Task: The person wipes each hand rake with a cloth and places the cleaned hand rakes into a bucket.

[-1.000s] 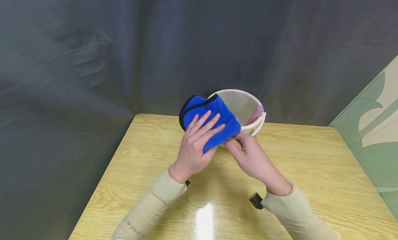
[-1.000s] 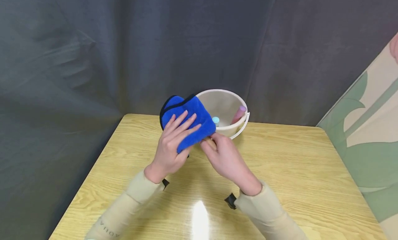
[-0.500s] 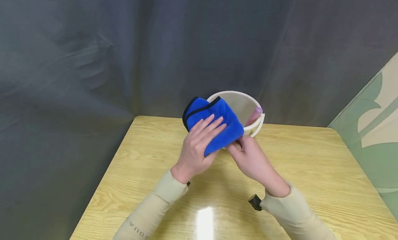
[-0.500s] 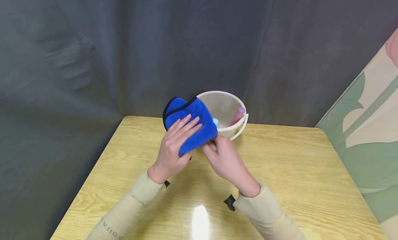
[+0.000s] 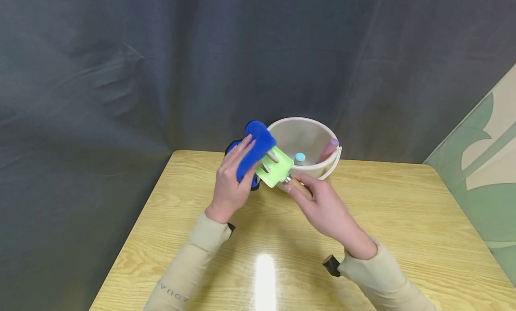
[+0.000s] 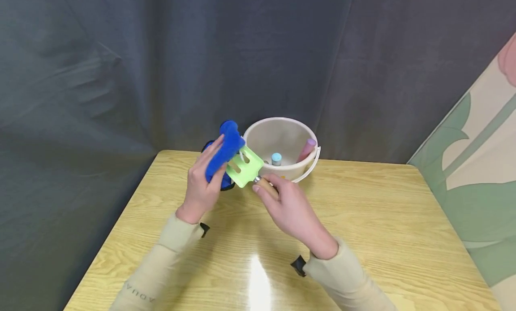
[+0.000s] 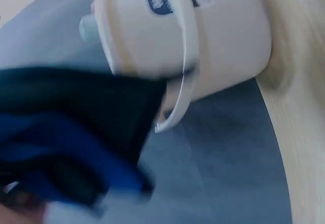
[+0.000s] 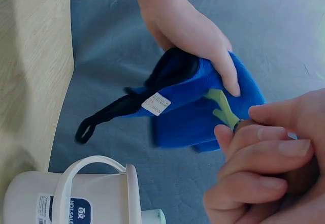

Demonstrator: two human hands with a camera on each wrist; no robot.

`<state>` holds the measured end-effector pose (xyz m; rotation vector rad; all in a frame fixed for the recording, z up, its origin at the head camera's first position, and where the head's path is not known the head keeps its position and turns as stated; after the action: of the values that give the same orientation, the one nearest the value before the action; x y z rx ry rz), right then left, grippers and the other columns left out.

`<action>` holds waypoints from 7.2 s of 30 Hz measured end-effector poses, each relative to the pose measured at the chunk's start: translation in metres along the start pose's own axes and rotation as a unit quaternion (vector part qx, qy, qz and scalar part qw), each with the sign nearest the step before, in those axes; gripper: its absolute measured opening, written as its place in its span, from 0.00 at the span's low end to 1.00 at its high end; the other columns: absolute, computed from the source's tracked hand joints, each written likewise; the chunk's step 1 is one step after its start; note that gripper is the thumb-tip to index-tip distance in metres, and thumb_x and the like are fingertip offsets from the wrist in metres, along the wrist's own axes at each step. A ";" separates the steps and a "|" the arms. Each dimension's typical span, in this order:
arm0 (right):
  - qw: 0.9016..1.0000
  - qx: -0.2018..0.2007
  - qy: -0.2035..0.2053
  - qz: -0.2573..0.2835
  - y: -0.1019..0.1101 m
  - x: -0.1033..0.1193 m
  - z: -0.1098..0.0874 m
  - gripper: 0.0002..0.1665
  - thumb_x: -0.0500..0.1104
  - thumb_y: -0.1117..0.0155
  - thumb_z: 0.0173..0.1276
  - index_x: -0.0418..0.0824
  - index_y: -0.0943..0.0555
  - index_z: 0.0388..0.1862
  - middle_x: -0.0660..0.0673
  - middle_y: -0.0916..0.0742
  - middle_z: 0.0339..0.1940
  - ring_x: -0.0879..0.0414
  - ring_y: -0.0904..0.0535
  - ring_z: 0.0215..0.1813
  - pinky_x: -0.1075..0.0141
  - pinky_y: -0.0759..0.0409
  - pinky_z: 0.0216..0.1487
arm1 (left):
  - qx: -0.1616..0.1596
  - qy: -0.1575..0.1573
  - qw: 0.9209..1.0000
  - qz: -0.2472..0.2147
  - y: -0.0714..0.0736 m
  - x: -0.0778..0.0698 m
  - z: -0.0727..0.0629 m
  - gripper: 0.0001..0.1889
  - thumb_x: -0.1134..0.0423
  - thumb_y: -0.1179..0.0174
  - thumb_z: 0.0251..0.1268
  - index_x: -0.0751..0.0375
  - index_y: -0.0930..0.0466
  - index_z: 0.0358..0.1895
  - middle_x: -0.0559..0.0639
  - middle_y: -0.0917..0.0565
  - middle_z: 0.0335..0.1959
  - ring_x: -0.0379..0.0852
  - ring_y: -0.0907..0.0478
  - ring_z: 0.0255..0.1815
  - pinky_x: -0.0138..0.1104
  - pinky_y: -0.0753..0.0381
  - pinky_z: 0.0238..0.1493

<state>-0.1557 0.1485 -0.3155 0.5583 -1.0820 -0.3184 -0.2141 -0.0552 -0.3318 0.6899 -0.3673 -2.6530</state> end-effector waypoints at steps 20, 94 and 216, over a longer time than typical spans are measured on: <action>0.999 0.027 -0.030 0.031 -0.007 -0.001 -0.002 0.11 0.49 0.38 0.77 0.44 0.16 0.45 0.51 0.22 0.28 0.55 0.27 0.31 0.63 0.28 0.34 | -0.042 0.263 0.952 -0.153 0.014 0.008 -0.011 0.22 0.50 0.55 0.82 0.66 0.25 0.60 0.56 0.16 0.46 0.48 0.19 0.44 0.41 0.18 0.45; 0.997 0.045 -0.028 0.055 -0.029 0.012 0.015 0.21 0.52 0.44 0.80 0.43 0.26 0.27 0.51 0.29 0.16 0.56 0.32 0.19 0.67 0.35 0.22 | 0.008 0.310 0.892 -0.329 -0.004 -0.031 -0.030 0.13 0.67 0.52 0.61 0.72 0.27 0.45 0.51 0.19 0.35 0.41 0.20 0.35 0.32 0.20 0.38; 0.991 0.115 -0.024 0.060 -0.047 -0.012 0.004 0.21 0.54 0.48 0.82 0.46 0.26 0.28 0.54 0.34 0.17 0.60 0.41 0.18 0.67 0.41 0.22 | -0.156 0.341 0.805 -0.460 0.015 -0.010 -0.022 0.12 0.62 0.53 0.75 0.64 0.25 0.52 0.54 0.20 0.42 0.45 0.22 0.43 0.34 0.19 0.44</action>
<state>-0.1638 0.1153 -0.3500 0.6897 -1.2009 -0.1030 -0.1902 -0.0674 -0.3413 1.9886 0.7890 -2.8260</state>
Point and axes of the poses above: each hand's wrist, its own z-axis towards the middle knuckle, its own y-axis out of the back of the hand, x = y × z, the point moved 5 cm from there along z, towards the middle knuckle
